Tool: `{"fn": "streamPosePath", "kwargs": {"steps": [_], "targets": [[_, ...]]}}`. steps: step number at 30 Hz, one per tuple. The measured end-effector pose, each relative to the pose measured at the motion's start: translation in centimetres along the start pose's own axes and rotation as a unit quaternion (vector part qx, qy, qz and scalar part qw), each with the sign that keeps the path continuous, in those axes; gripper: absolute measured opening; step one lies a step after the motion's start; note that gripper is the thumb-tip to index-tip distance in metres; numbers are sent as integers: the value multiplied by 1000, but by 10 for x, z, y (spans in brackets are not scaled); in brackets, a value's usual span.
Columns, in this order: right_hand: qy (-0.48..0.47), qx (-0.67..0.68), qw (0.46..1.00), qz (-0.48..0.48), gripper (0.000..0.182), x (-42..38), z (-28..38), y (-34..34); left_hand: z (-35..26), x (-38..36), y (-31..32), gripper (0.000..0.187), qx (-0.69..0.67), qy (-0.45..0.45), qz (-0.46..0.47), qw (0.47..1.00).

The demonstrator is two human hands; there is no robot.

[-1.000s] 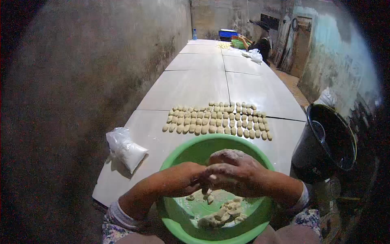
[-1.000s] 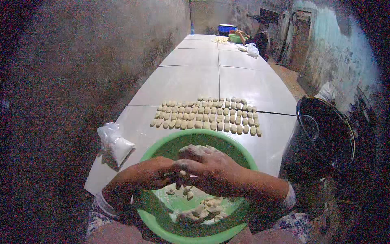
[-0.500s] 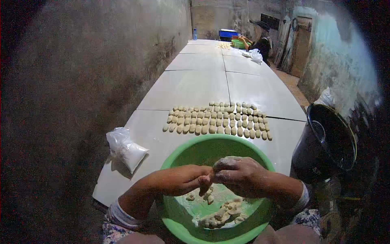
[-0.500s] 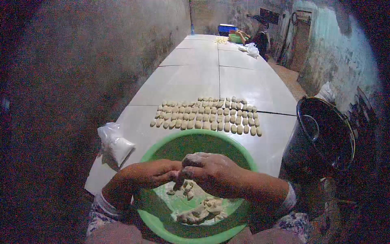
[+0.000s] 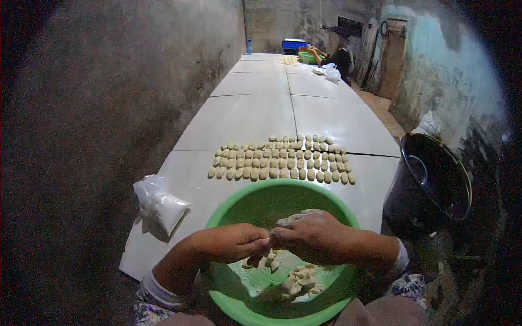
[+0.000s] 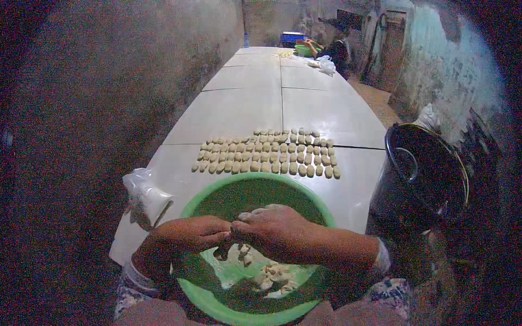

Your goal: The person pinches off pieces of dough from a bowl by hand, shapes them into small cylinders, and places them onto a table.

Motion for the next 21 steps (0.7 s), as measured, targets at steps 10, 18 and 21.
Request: {"fn": "streamPosePath", "kwargs": {"steps": [10, 18, 21], "targets": [[56, 101, 993, -9, 18, -2, 8, -9, -7, 4, -4, 36, 43, 74, -9, 996], [98, 157, 982, -22, 16, -3, -7, 1, -8, 5, -3, 32, -37, 48, 7, 998], [109, 196, 973, -50, 18, -2, -5, 0, -2, 4, -2, 31, -49, 19, -24, 998]]}}
Point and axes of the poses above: each hand's wrist, its own x-axis towards the middle knuckle, its own y-axis out of the palm, z = x × y, the point moved 3 cm from there along x, towards the middle knuckle, and after that the axes turned 13 degrees about y, right-handed, at the moved point
